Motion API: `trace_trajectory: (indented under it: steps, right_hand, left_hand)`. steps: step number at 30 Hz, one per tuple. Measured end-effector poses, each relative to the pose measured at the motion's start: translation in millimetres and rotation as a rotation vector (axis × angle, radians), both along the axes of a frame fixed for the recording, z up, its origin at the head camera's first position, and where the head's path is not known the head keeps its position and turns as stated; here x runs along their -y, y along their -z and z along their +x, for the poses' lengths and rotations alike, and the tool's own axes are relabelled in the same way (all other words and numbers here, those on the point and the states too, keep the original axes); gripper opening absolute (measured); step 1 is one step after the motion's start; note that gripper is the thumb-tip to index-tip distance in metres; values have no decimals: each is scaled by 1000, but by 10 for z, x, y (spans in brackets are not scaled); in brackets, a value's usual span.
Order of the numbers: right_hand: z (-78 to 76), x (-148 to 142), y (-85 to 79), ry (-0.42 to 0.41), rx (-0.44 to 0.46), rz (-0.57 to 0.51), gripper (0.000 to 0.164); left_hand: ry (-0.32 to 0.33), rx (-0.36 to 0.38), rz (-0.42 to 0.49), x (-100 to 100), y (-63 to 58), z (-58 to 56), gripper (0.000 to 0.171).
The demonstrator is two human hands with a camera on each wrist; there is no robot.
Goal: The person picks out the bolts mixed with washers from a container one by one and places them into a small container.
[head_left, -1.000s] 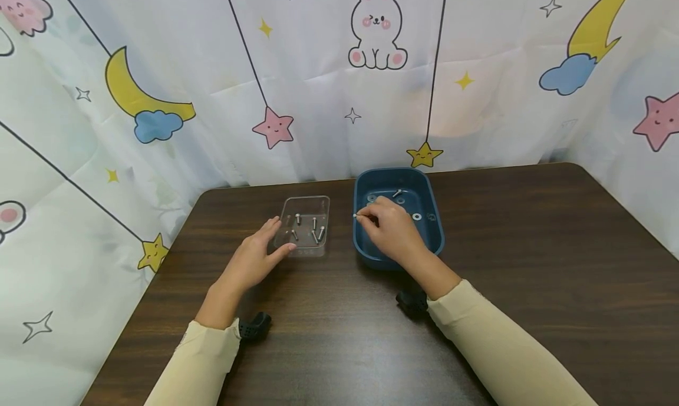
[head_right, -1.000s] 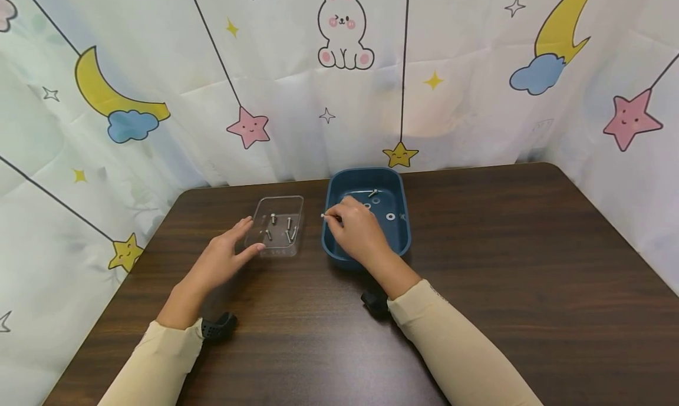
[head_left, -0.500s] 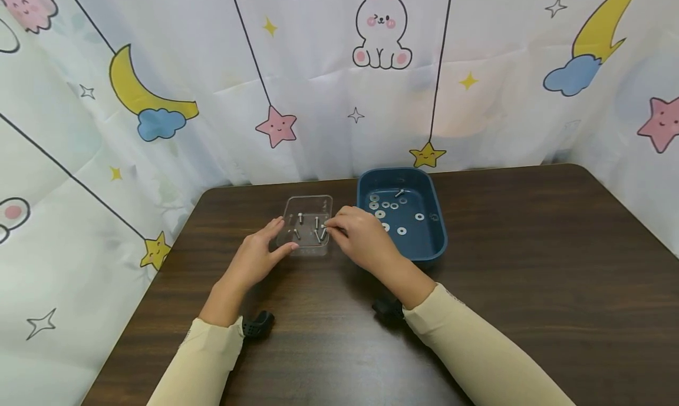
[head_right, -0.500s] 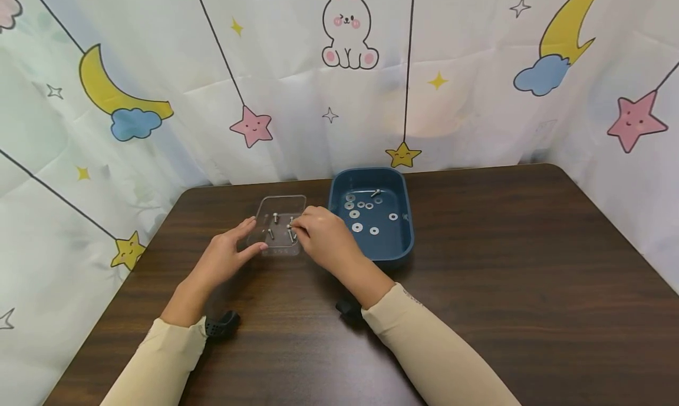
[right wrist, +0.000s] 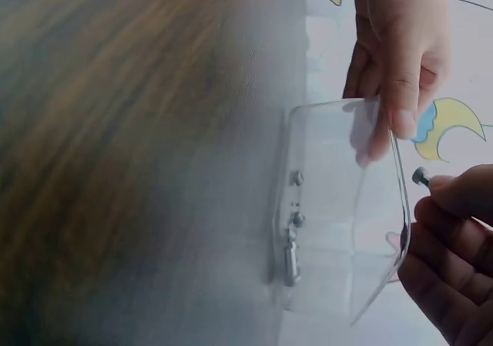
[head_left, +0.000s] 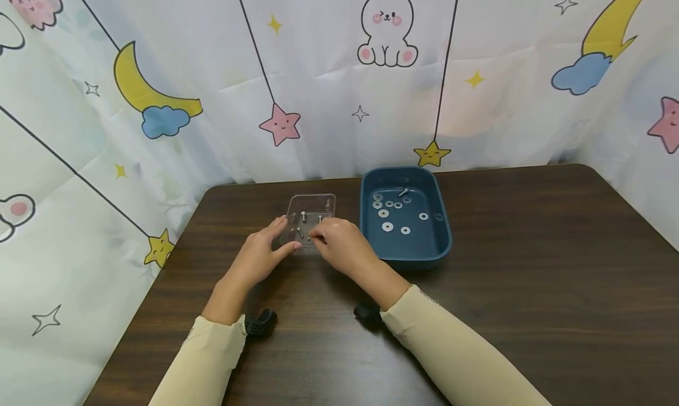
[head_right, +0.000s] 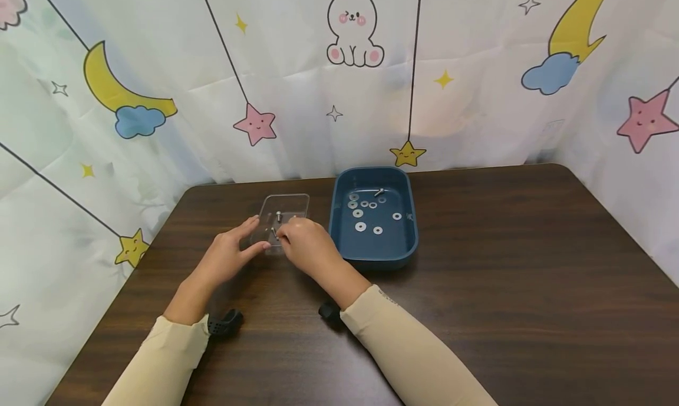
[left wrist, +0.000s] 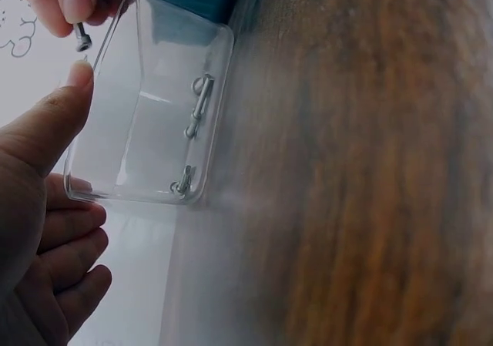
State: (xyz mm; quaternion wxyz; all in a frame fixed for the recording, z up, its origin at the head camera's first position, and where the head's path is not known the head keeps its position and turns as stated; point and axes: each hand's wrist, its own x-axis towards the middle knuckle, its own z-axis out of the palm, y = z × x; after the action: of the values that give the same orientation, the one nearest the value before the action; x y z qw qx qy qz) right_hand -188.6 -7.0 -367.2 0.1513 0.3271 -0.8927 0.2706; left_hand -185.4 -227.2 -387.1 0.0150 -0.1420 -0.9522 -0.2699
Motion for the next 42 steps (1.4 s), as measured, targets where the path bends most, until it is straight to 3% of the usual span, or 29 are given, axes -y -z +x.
trace_trajectory:
  steps: [18, 42]
  right_hand:
    - [3, -3, 21, -56, -121, 107, 10]
    - [24, 28, 27, -35, -156, 167, 10]
  left_hand:
    - [29, -4, 7, 30, -23, -20, 75]
    - [9, 0, 27, 21, -10, -12, 75]
